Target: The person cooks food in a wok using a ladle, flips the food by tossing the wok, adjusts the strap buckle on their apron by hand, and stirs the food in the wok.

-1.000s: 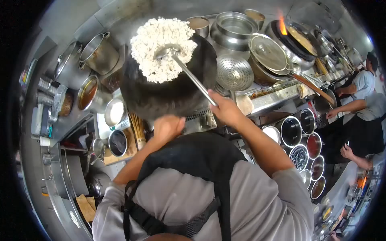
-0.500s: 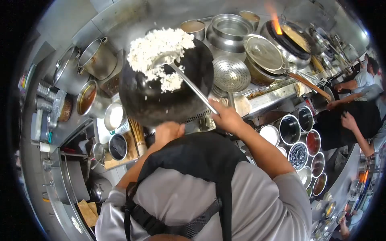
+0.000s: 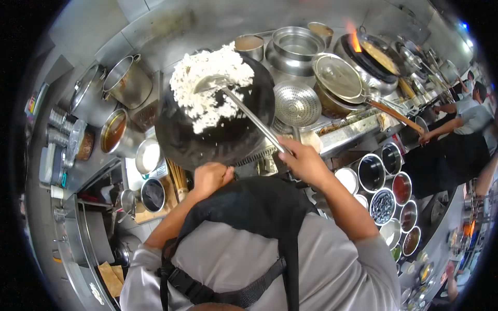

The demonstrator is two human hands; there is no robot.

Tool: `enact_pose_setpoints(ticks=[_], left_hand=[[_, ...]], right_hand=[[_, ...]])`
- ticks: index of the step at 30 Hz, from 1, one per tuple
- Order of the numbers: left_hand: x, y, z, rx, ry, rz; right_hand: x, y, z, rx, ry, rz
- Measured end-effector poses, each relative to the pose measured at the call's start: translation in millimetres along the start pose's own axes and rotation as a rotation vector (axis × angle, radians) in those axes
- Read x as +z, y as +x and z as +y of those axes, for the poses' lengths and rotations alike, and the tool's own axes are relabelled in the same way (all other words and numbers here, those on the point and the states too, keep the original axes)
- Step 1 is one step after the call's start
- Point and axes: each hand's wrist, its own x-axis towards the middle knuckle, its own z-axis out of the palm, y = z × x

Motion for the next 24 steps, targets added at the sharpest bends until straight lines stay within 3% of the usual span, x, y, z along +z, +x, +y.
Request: enact_pose_setpoints(ticks=[2,4,8,14,16,18,19,22,23,24], left_hand=[[-18.3,31.0,-8.2,0.017,0.197,0.108],[-14.5,67.3,-38.9,-0.043,0.032,0.122],[21.1,95.2,-72.8,-0.153,-0.019,0.161],[38.1,96.1,-78.2,-0.172,0.011,0.186],[37.3,96.7,-80.5,-0.175,-0.017,0.152],[34.6,95.4,-79.7,-0.148,-0.003,0.139],[32.7,94.9,-79.8,-0.144,-0.003,0.137],[30.8,98.4,-78.1,-0.173,-0.025,0.074],[27.6,100.0,-79.9,-0.205,-0.043,-0.009],[23.7,103.1,-81.6,-0.234,-0.057,-0.092]], right_hand=[[-3.2,-25.5,-1.9,0.018,0.105,-0.033],[-2.3,-44.6,-14.5,-0.062,0.246,0.044],[12.3,-16.1,-24.5,-0.172,0.221,0.138],[12.8,60.0,-22.2,0.029,-0.099,-0.015],[4.3,60.4,-31.6,0.095,-0.116,-0.081],[5.6,38.5,-26.7,-0.048,-0.100,0.033],[5.1,33.9,-13.4,-0.144,-0.258,0.100],[13.9,35.6,26.7,-0.221,-0.300,0.138],[12.6,39.9,25.3,-0.061,-0.326,0.057],[12.7,42.8,26.2,-0.054,-0.320,0.072]])
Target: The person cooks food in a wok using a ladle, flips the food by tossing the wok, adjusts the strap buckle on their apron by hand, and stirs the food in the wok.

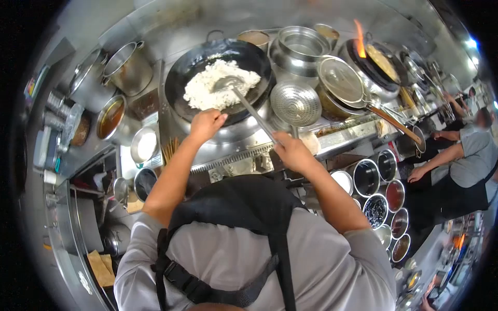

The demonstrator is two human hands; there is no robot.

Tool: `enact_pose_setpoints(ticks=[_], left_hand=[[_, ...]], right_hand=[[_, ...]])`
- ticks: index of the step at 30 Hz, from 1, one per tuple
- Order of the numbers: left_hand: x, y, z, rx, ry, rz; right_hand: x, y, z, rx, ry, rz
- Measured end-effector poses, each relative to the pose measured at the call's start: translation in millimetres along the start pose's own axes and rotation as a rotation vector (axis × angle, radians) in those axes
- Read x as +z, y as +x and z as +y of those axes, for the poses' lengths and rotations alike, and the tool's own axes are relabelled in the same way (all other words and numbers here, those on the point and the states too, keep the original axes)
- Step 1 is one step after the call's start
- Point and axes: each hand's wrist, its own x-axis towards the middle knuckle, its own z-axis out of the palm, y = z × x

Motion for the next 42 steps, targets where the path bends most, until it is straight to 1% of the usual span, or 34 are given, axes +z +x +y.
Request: enact_pose_setpoints(ticks=[1,2,3,4,5,6,7,8,9,10,11,12,13,14,16,17,20,22,23,25,27,29,30,31,32,34,36,37,38,40,41,42], left_hand=[[-3.2,-2.9,2.1,0.114,-0.008,0.087],[-13.3,-6.7,17.7,0.244,0.043,0.200],[-29.9,-7.4,39.6,0.290,0.006,0.187],[-49.6,-10.4,72.5,0.222,-0.346,0.114],[-87.6,-18.7,114.2,0.133,-0.523,-0.063],[-123.1,-22.8,144.3,0.430,-0.581,-0.163],[-156.9,-37.2,176.0,0.595,-0.635,-0.369],[-167.1,-41.9,198.6,0.947,-0.873,-0.351],[-180.5,-41.7,216.0,1.148,-0.923,-0.592],[-192.8,-48.9,239.2,1.153,-0.949,-0.744],[-197.9,-56.6,261.4,1.045,-1.080,-0.676],[-199.4,-55.1,270.0,1.017,-1.054,-0.648],[-200.4,-53.7,276.7,1.000,-0.926,-0.575],[-200.9,-51.4,283.9,0.977,-0.793,-0.504],[-200.0,-43.7,301.3,0.895,-0.671,-0.443],[-198.2,-39.1,310.3,0.847,-0.585,-0.414],[-190.3,-26.7,331.2,0.764,-0.437,-0.481],[-186.8,-26.6,337.4,0.717,-0.373,-0.551],[-185.5,-27.2,339.5,0.691,-0.347,-0.574],[-189.0,-42.9,333.7,0.651,-0.156,-0.603],[-201.2,-74.3,319.6,0.495,0.012,-0.642],[-225.7,-109.3,310.8,0.158,-0.105,-0.708],[-242.0,-115.1,319.8,0.004,0.000,-0.749],[-245.0,-128.0,319.4,-0.093,-0.071,-0.646],[-243.8,-143.3,317.2,-0.085,-0.079,-0.653],[-232.9,-179.1,308.7,-0.439,-0.529,-0.584],[-216.3,-206.6,301.8,-0.437,-0.770,-0.442],[-210.1,-223.0,303.8,-0.440,-0.795,-0.339],[-209.3,-233.4,308.4,-0.440,-0.807,-0.336],[-209.8,-255.0,321.1,-0.492,-0.961,-0.062],[-216.3,-267.8,317.5,-0.409,-0.981,-0.144],[-221.2,-270.7,327.4,-0.449,-0.987,-0.143]], right_hand=[[0.1,4.3,0.9,-0.044,-0.043,-0.018],[-5.9,3.2,-12.9,0.005,-0.030,-0.076],[-12.0,2.2,-26.7,0.055,-0.020,-0.134],[-8.9,1.8,-18.2,-0.007,-0.014,-0.121],[-5.8,1.3,-9.7,-0.070,-0.009,-0.108],[-5.9,0.1,-8.1,-0.054,0.009,-0.138],[-4.5,-0.1,-0.9,-0.110,0.035,-0.140],[-3.9,1.5,4.8,-0.173,0.057,-0.152],[-12.7,-1.3,-7.0,-0.056,0.101,-0.241],[-13.2,0.5,-4.4,-0.079,0.096,-0.259],[-11.2,2.3,1.2,-0.130,0.091,-0.234],[-7.8,5.2,7.8,-0.187,0.088,-0.215],[-3.4,9.8,18.0,-0.244,0.053,-0.197],[-14.3,9.1,5.9,-0.133,0.071,-0.285],[-8.1,18.2,25.2,-0.230,0.101,-0.276],[-6.5,22.8,32.6,-0.270,0.100,-0.318],[-7.0,36.0,42.7,-0.221,0.227,-0.481],[-15.4,38.9,38.9,-0.307,0.201,-0.474],[-13.1,44.7,44.9,-0.311,0.196,-0.494],[-13.0,50.0,45.9,-0.322,0.208,-0.529],[-16.1,49.6,41.2,-0.341,0.161,-0.502],[-17.0,52.9,42.0,-0.342,0.135,-0.517],[-18.1,52.0,43.6,-0.339,0.114,-0.510],[-22.8,51.4,40.2,-0.304,0.118,-0.534],[-24.1,54.4,43.3,-0.291,0.117,-0.530],[-22.0,55.5,52.6,-0.319,0.194,-0.524],[-26.3,54.0,50.1,-0.299,0.208,-0.517],[-29.8,51.9,46.3,-0.274,0.205,-0.525],[-31.8,49.5,43.9,-0.256,0.198,-0.537],[-27.9,50.2,52.5,-0.286,0.205,-0.548],[-26.0,51.9,57.7,-0.295,0.228,-0.529],[-22.7,54.1,62.4,-0.309,0.255,-0.516]])
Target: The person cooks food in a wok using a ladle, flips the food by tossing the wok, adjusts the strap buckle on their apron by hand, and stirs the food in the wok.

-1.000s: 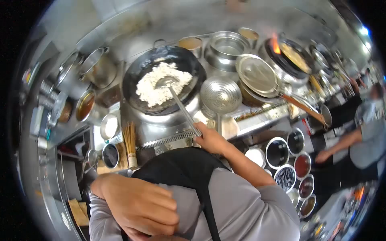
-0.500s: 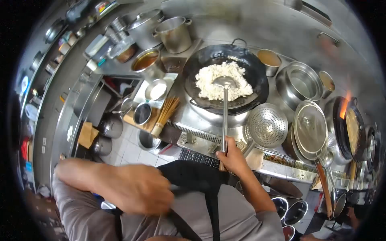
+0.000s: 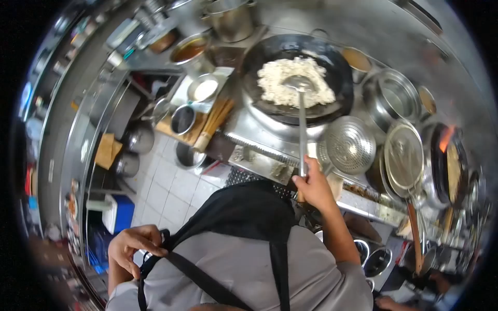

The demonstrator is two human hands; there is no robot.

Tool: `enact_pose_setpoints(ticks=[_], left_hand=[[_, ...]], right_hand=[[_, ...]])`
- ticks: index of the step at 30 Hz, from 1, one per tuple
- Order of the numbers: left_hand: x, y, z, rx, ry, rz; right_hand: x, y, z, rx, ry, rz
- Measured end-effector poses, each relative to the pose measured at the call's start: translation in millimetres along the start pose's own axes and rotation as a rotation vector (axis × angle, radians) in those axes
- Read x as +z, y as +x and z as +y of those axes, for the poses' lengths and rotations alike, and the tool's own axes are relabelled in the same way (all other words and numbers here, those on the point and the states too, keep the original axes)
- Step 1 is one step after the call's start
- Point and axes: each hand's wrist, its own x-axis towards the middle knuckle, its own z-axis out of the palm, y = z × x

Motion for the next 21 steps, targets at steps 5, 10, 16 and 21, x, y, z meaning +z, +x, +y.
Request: enact_pose_setpoints(ticks=[5,10,16,21], left_hand=[[18.6,-28.1,11.2,-0.094,0.128,0.090],[44.2,-34.1,22.0,-0.293,0.474,0.436],[46.3,-54.1,5.3,0.019,0.111,0.160],[62.0,-47.6,10.3,-0.171,0.439,0.389]], right_hand=[[2.5,5.7,15.4,-0.059,0.044,-0.005],[-0.3,6.2,0.1,0.024,-0.022,-0.002],[-2.3,7.4,6.0,-0.006,-0.031,0.022],[-5.6,4.7,1.8,-0.010,-0.079,0.042]])
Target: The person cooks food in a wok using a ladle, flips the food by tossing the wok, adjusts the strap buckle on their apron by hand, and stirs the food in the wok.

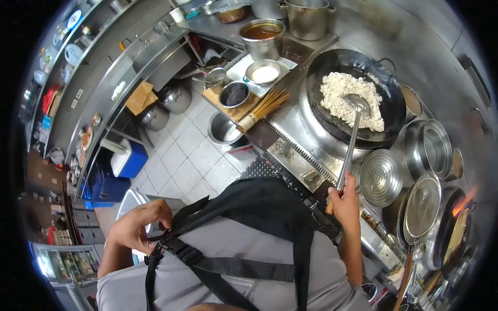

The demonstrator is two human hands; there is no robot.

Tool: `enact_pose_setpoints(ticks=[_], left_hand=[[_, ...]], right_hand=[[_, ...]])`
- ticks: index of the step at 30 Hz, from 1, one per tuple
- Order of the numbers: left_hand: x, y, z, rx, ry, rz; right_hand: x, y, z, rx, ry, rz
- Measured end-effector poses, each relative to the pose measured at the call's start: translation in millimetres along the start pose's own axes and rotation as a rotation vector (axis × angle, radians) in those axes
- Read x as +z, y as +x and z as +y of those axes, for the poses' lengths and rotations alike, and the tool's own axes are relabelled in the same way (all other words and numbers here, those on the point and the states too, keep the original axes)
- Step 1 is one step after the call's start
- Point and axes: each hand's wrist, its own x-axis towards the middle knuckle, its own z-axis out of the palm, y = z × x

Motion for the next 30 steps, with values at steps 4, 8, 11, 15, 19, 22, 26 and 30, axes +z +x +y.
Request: enact_pose_setpoints(ticks=[4,8,11,15,19,22,26,30], left_hand=[[12.3,22.6,8.7,0.096,0.298,0.174],[16.6,78.5,20.3,0.448,0.319,0.111],[20.7,108.8,39.4,0.764,0.139,-0.003],[25.0,130.4,49.4,0.933,0.313,-0.125],[18.7,132.6,37.5,0.928,0.393,-0.220],[-0.4,120.1,32.0,0.792,0.480,-0.278],[-24.9,110.7,19.3,0.456,0.554,-0.373],[-20.1,123.2,-8.2,0.443,0.381,-0.362]], right_hand=[[2.0,2.7,1.2,0.004,0.007,-0.033],[5.5,5.6,8.6,-0.043,0.078,-0.044],[3.5,3.9,-4.3,0.006,-0.009,-0.049],[5.7,3.1,-2.7,0.000,0.003,-0.043],[5.0,-0.1,-3.7,0.020,-0.074,-0.015],[7.8,0.6,2.6,0.008,0.001,-0.021],[8.2,-1.8,-22.1,0.009,-0.104,-0.016],[8.9,-4.2,-29.5,0.038,-0.068,-0.024]])
